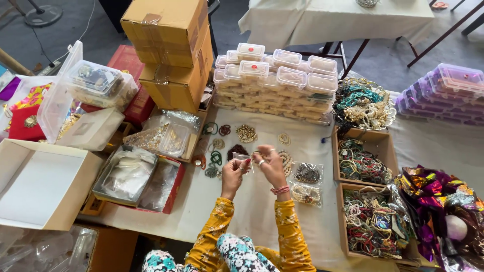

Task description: Organizing and packing various pieces of jewelry into plastic bags and containers.

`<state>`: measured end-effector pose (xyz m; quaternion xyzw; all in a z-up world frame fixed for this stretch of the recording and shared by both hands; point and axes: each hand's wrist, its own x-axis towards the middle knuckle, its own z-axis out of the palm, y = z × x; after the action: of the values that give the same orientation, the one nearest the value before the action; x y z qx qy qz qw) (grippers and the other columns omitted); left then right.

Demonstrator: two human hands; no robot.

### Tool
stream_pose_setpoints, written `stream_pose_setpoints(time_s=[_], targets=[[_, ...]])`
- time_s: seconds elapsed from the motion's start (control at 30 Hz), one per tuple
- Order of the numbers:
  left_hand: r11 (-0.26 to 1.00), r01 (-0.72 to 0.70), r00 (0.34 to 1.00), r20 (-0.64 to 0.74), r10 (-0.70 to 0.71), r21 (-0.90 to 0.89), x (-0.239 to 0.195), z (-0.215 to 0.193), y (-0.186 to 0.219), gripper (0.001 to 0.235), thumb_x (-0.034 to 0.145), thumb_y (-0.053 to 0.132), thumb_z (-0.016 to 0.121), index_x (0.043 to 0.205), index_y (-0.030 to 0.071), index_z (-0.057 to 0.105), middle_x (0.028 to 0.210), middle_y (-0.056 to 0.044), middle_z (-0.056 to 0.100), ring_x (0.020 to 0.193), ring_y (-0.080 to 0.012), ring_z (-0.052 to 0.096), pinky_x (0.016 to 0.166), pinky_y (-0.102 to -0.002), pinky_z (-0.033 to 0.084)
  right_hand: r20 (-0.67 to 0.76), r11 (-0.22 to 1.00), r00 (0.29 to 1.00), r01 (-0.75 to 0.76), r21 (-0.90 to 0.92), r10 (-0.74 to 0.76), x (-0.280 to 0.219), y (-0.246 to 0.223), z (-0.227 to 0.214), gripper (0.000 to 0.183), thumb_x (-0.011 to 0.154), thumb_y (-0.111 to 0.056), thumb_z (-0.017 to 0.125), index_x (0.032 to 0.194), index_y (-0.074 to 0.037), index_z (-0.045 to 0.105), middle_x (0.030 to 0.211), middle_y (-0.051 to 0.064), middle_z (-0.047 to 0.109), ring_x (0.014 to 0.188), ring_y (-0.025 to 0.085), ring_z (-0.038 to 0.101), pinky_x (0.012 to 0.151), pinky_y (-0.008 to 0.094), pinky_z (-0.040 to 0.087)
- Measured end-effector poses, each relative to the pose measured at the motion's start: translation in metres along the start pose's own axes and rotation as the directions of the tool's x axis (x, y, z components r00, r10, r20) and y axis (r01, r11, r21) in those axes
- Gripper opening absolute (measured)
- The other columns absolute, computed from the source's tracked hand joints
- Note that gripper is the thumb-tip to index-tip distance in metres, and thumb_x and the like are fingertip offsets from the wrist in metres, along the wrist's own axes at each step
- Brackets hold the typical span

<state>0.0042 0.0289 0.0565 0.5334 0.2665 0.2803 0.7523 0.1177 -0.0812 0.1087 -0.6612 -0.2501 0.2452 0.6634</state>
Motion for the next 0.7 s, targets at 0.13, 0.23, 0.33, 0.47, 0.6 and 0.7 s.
stream_pose_setpoints(time_s=[0.13,0.23,0.33,0.47,0.6,0.7], targets=[[0.946,-0.06,0.997,-0.031,0.073,0.319,-0.004,-0.002,0.011,0.035,0.094,0.028,0.076,0.071,0.007,0.06,0.066,0.002,0.058,0.061,-0.0046,0.047,0.054,-0.022,0.039,0.361,0.993,0.932,0.067,-0.098,-0.027,-0.021,-0.042,0.007,0.041,0.088,-0.01,0.079,0.126,-0.003,0.063,0.107,0.005,0.072,0.101,0.012,0.07,0.09,0.028,0.059],[0.975,-0.107,0.994,0.026,0.104,0.193,-0.005,-0.007,0.002,0.044,0.096,0.029,0.076,0.066,0.007,0.053,0.065,0.005,0.052,0.062,-0.0037,0.043,0.053,-0.022,0.036,0.336,0.984,0.942,0.05,-0.172,0.011,-0.029,-0.065,0.009,0.041,0.082,-0.006,0.083,0.119,-0.002,0.065,0.099,0.004,0.075,0.091,0.013,0.071,0.082,0.028,0.06],[0.974,-0.154,0.986,0.095,0.14,0.167,-0.007,-0.011,0.003,0.051,0.098,0.03,0.077,0.065,0.008,0.044,0.065,0.005,0.045,0.061,-0.0036,0.039,0.052,-0.022,0.035,0.33,0.974,0.936,-0.045,-0.224,0.119,-0.028,-0.067,0.004,0.036,0.082,-0.001,0.079,0.116,-0.003,0.066,0.099,0.003,0.073,0.089,0.011,0.071,0.079,0.028,0.061],[0.983,-0.045,0.994,0.102,0.027,0.18,-0.011,-0.006,0.016,0.047,0.095,0.032,0.073,0.062,0.009,0.049,0.057,0.003,0.053,0.051,-0.0057,0.05,0.049,-0.024,0.045,0.357,0.994,0.929,-0.076,-0.082,0.1,-0.022,-0.049,-0.006,0.027,0.088,0.006,0.068,0.114,-0.003,0.063,0.099,0.005,0.074,0.094,0.01,0.071,0.081,0.026,0.059],[0.984,-0.038,0.994,0.106,0.02,0.171,-0.006,-0.011,-0.001,0.048,0.1,0.03,0.073,0.066,0.006,0.049,0.06,0.001,0.052,0.055,-0.0065,0.051,0.052,-0.024,0.049,0.232,0.996,0.97,0.081,-0.044,-0.069,-0.014,-0.021,-0.019,0.02,0.09,0.013,0.063,0.094,0.003,0.046,0.095,0.008,0.071,0.101,0.011,0.074,0.081,0.027,0.063],[0.984,-0.046,0.994,0.11,0.027,0.173,-0.012,-0.003,0.02,0.025,0.098,0.026,0.065,0.084,0.007,0.057,0.073,0.002,0.062,0.066,-0.0058,0.063,0.063,-0.023,0.058,0.251,0.986,0.956,0.162,-0.028,-0.15,-0.007,0.006,-0.027,0.017,0.085,0.019,0.054,0.089,0.003,0.059,0.103,0.011,0.077,0.096,0.012,0.07,0.083,0.027,0.06]])
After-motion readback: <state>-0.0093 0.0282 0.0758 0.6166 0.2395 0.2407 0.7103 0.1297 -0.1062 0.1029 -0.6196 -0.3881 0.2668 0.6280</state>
